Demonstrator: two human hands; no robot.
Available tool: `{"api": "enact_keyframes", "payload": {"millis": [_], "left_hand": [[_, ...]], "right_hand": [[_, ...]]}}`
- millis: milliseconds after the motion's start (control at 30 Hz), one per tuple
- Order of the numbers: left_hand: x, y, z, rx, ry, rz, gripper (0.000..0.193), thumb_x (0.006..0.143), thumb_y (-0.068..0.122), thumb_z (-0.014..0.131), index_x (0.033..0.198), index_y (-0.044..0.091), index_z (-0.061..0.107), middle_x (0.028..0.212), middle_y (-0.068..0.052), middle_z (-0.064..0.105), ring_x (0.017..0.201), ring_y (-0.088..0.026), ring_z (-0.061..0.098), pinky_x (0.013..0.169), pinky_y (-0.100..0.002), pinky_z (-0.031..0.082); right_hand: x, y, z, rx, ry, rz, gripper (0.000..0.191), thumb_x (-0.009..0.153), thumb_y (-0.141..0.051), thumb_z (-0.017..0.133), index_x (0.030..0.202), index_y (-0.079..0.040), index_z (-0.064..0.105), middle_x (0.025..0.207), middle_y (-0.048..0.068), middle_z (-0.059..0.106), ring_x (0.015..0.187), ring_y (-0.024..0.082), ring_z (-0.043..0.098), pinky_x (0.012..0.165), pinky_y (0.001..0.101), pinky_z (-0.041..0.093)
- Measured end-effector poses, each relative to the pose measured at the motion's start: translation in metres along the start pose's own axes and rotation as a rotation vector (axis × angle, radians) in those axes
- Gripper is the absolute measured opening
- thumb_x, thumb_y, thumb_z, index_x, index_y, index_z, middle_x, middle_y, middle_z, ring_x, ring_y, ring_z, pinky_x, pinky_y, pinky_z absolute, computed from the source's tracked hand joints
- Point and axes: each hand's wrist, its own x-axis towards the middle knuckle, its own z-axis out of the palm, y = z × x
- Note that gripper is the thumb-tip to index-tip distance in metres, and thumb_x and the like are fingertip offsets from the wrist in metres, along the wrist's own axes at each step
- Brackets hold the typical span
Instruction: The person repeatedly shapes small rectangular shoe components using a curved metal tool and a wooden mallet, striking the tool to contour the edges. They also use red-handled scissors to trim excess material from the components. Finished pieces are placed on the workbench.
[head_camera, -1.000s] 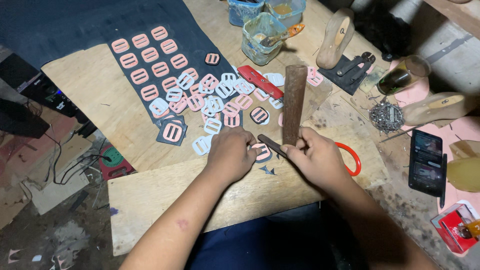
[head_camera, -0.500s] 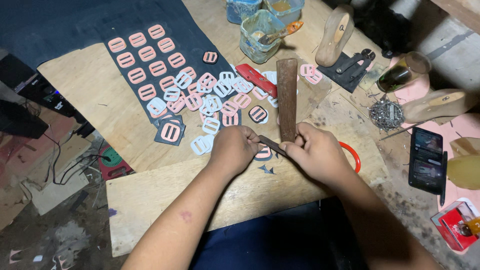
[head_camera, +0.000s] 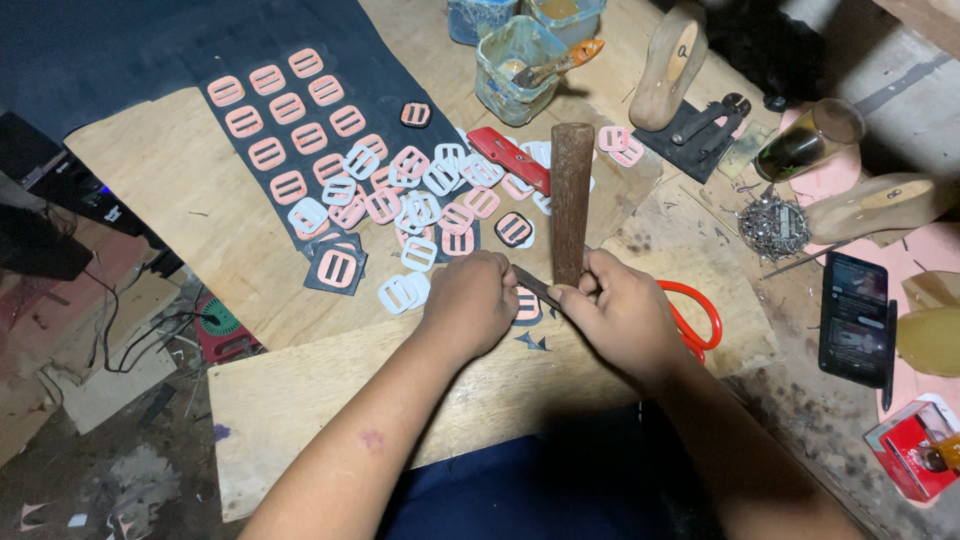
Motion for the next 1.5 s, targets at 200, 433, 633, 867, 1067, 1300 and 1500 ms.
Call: {"api": "enact_keyframes", "payload": {"millis": [200,433,633,867,1067,1300,1500], "left_hand": [[-0.005,0.001,0.0,-0.106,0.034,-0.069,0.008,0.081,0.009,0.066,0.08,0.004,0.072,0.085,-0.016,0.073,0.084,-0.036,0.071,0.079,-0.047,0.054],[-0.003,0.001,-0.004,-0.125,-0.04,-0.119,0.007,0.081,0.01,0.067,0.078,0.005,0.071,0.082,-0.015,0.073,0.082,-0.035,0.071,0.08,-0.046,0.054],[-0.007,0.001,-0.003,-0.151,0.034,-0.057,0.006,0.081,0.009,0.068,0.079,0.005,0.072,0.082,-0.015,0.073,0.081,-0.036,0.07,0.076,-0.047,0.053],[-0.009,-0.002,-0.002,-0.185,0.034,-0.088,0.009,0.081,0.012,0.069,0.083,0.004,0.071,0.083,-0.016,0.072,0.082,-0.036,0.071,0.076,-0.045,0.055],[-0.015,0.0,0.0,-0.027,0.052,0.009,0.009,0.083,0.011,0.066,0.08,0.004,0.071,0.091,-0.016,0.066,0.097,-0.037,0.06,0.084,-0.049,0.048],[-0.015,0.006,-0.007,-0.167,0.059,0.048,0.013,0.091,0.011,0.062,0.085,0.001,0.069,0.086,-0.017,0.071,0.089,-0.036,0.067,0.081,-0.047,0.052],[-0.013,0.012,-0.004,-0.339,-0.059,-0.226,0.023,0.086,0.009,0.065,0.107,0.0,0.07,0.085,-0.017,0.075,0.08,-0.027,0.076,0.074,-0.036,0.058]], "right_hand": [[-0.01,0.003,-0.004,-0.1,-0.035,0.073,0.025,0.083,-0.022,0.076,0.096,-0.004,0.066,0.063,0.008,0.062,0.052,0.02,0.057,0.051,0.0354,0.045],[-0.026,0.007,0.002,-0.227,0.116,-0.209,0.029,0.084,-0.024,0.076,0.1,-0.003,0.065,0.07,0.009,0.064,0.059,0.024,0.062,0.054,0.037,0.047],[-0.001,-0.003,-0.005,-0.045,-0.063,0.126,0.026,0.083,-0.025,0.074,0.099,-0.005,0.068,0.064,0.009,0.065,0.055,0.024,0.061,0.053,0.0377,0.048],[-0.02,0.003,-0.002,-0.221,0.043,-0.118,0.029,0.083,-0.027,0.077,0.098,-0.004,0.067,0.068,0.007,0.062,0.058,0.017,0.058,0.054,0.0339,0.045],[-0.029,0.007,-0.004,-0.031,0.008,0.177,0.023,0.085,-0.024,0.075,0.089,-0.006,0.064,0.064,0.003,0.061,0.053,0.012,0.053,0.052,0.0318,0.044],[-0.056,0.014,-0.006,0.061,0.033,0.182,0.023,0.083,-0.017,0.077,0.08,-0.004,0.059,0.059,0.0,0.059,0.05,0.007,0.048,0.046,0.0267,0.04],[-0.054,0.016,-0.004,0.167,0.027,0.25,0.022,0.087,-0.015,0.077,0.083,-0.001,0.061,0.063,0.001,0.06,0.055,0.005,0.049,0.05,0.0256,0.041]]}}
